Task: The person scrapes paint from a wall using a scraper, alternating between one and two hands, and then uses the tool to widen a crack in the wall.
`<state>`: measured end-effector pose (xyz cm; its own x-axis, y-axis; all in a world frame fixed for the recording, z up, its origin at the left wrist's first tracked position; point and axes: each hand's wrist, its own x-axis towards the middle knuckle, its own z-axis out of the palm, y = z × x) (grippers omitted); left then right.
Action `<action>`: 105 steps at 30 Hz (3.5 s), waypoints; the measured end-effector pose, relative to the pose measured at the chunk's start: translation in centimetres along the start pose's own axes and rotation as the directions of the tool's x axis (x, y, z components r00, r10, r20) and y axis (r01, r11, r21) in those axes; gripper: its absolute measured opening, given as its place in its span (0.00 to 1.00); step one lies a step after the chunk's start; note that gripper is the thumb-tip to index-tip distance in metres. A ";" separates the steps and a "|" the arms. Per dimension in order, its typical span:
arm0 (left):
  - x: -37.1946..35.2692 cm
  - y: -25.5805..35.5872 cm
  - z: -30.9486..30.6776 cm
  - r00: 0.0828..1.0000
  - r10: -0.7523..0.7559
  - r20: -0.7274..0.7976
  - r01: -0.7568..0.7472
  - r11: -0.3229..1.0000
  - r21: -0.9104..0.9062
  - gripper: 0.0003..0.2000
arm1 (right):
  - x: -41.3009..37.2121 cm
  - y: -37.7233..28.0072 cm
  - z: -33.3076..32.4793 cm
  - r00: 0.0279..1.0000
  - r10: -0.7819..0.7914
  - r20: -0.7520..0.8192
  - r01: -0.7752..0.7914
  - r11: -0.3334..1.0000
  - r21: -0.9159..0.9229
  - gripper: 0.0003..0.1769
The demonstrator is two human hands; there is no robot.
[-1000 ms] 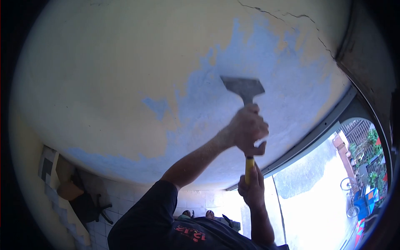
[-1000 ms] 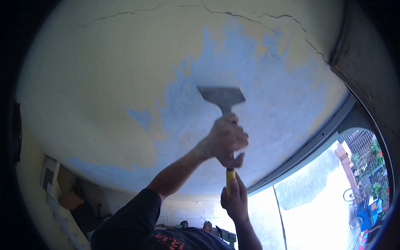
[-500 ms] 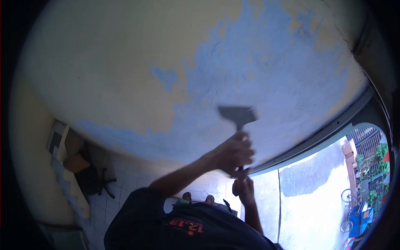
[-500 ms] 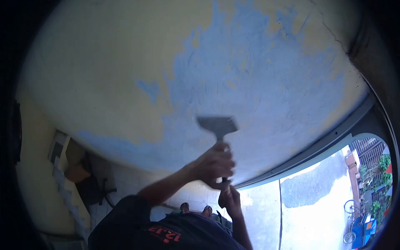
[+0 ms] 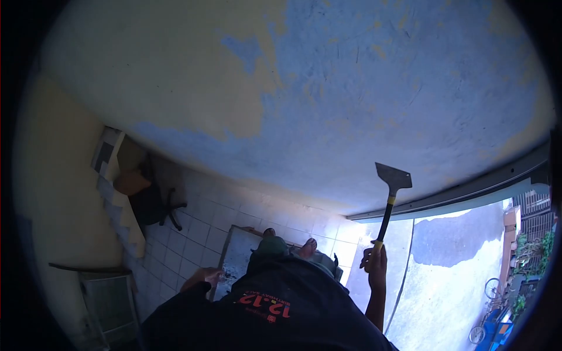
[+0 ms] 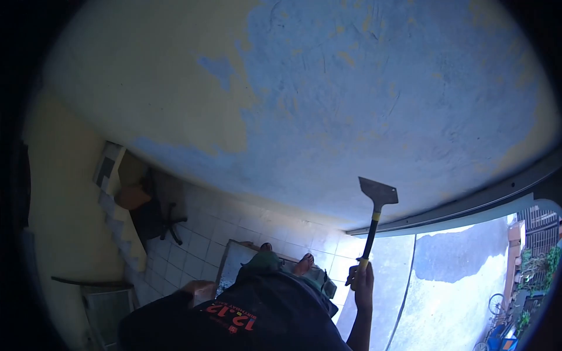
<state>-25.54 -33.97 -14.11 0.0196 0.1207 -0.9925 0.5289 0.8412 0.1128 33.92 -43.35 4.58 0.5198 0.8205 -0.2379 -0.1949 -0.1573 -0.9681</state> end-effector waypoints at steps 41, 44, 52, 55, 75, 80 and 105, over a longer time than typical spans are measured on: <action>-12.5 34.5 4.0 -0.174 0.905 0.389 -0.917 -0.293 0.271 0.17 | -0.8 -10.0 31.3 0.996 -0.056 0.067 -0.008 0.700 0.714 0.30; -19.7 40.3 9.0 -0.234 0.900 0.368 -0.952 -0.288 0.099 0.20 | 0.9 -11.5 30.9 0.993 -0.113 0.039 0.053 0.704 0.708 0.27; -31.7 49.3 20.9 0.067 0.746 0.663 -0.976 0.188 -0.113 0.31 | 3.8 -14.0 27.7 0.990 -0.144 -0.005 0.107 0.711 0.696 0.25; -32.3 50.6 24.3 -0.015 0.774 0.634 -0.965 0.154 -0.211 0.28 | 4.3 -14.7 26.6 0.989 -0.146 -0.039 0.139 0.779 0.612 0.25; -46.4 52.2 25.1 -0.917 -0.142 0.373 0.235 -0.947 0.218 0.17 | 2.8 -22.0 19.1 0.844 -0.460 0.276 0.135 0.680 0.720 0.31; -51.6 56.8 29.5 -0.740 -0.483 0.467 0.526 -0.849 -0.045 0.17 | 5.4 -23.2 16.9 0.833 -0.452 0.319 0.074 0.662 0.746 0.31; -49.2 60.9 34.1 -0.822 -0.309 0.478 0.277 -0.951 -0.139 0.19 | 3.2 -26.7 16.0 0.924 -0.323 0.206 0.080 0.690 0.719 0.30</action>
<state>34.63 -6.66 40.00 0.2263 -0.6112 0.7584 -0.6150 -0.6935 -0.3753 27.50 -27.76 30.96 0.3714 0.9221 0.1088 -0.6909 0.3527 -0.6311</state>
